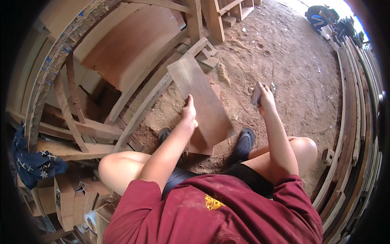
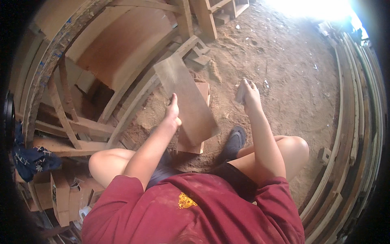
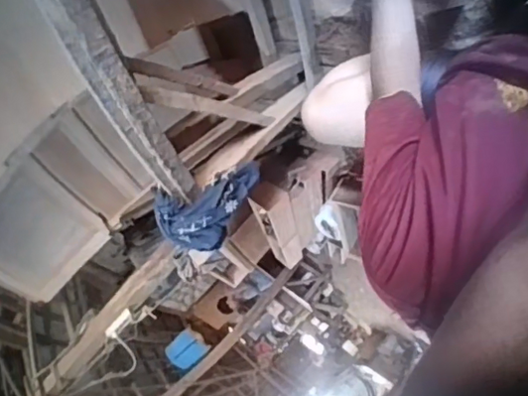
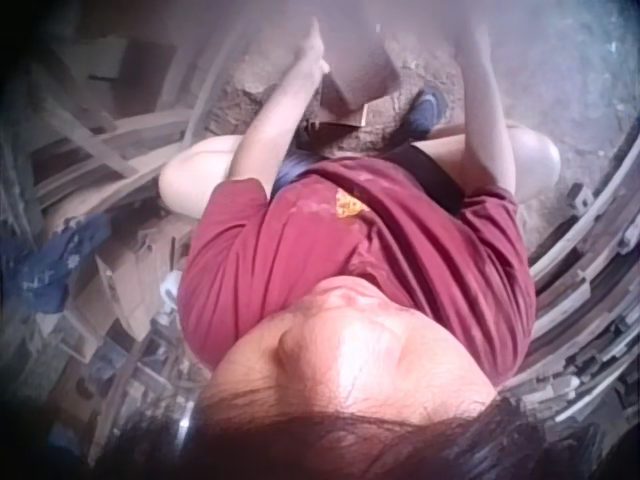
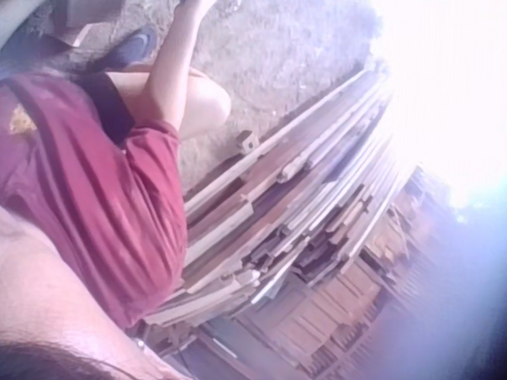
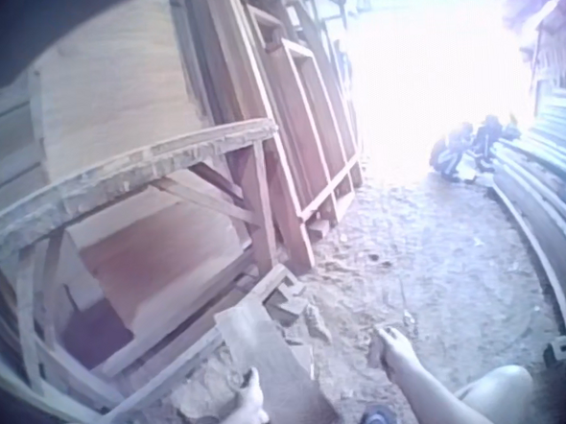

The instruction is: The person sits on the ground and assembles a small rectangular wooden frame by hand. They fit the pieces together, adjust the joints, and then rub the edges of the frame against a flat wooden board to smooth them.

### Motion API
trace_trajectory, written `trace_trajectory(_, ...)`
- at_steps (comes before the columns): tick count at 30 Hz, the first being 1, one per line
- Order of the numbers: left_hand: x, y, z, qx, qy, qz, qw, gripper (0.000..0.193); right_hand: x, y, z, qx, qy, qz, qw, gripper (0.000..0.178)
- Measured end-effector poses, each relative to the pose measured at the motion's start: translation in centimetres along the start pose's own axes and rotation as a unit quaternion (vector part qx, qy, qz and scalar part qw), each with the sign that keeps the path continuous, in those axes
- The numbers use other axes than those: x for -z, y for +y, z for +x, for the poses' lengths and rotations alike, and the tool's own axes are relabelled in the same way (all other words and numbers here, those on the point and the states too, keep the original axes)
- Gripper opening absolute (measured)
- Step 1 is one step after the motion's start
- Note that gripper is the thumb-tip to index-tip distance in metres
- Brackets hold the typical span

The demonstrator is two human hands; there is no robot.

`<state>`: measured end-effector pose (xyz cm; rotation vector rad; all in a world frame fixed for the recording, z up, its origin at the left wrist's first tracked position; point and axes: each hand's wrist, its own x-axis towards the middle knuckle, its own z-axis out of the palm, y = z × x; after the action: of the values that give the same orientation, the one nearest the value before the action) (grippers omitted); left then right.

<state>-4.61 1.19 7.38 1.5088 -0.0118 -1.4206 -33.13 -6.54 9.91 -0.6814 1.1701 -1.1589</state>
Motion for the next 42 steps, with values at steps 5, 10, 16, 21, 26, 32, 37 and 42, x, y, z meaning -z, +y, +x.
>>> trace_trajectory(5,-0.5,-6.9,1.8,-0.094,0.089,-0.068,0.989,0.062,-0.4,0.1,-0.2,0.012,-0.062,-0.104,0.993,0.034)
trace_trajectory(10,-0.4,-7.8,-0.8,0.013,0.036,-0.091,0.995,0.051,-1.4,0.5,-1.4,0.042,0.013,-0.241,0.970,0.032)
trace_trajectory(16,-0.7,-8.2,0.1,0.004,0.003,-0.108,0.994,0.064,-3.1,1.7,-2.8,0.074,-0.089,-0.376,0.920,0.044)
trace_trajectory(21,-2.0,-7.5,1.5,-0.013,0.020,-0.167,0.986,0.060,-4.4,5.0,-2.4,0.226,-0.213,-0.474,0.824,0.065)
trace_trajectory(26,-0.1,-9.3,0.1,-0.047,-0.036,-0.172,0.983,0.053,-14.2,3.7,-6.6,0.363,-0.328,-0.488,0.723,0.045)
trace_trajectory(32,0.1,-13.3,1.2,-0.197,-0.118,0.024,0.973,0.032,-16.7,9.1,-2.8,0.413,-0.457,-0.486,0.620,0.040)
trace_trajectory(37,-1.2,-13.1,0.9,-0.089,-0.257,-0.035,0.962,0.042,-16.5,12.7,-1.3,0.453,-0.352,-0.660,0.485,0.069)
trace_trajectory(42,-0.2,-13.0,3.5,-0.264,-0.301,0.062,0.914,0.049,-17.2,12.0,-2.7,0.399,-0.284,-0.732,0.474,0.092)
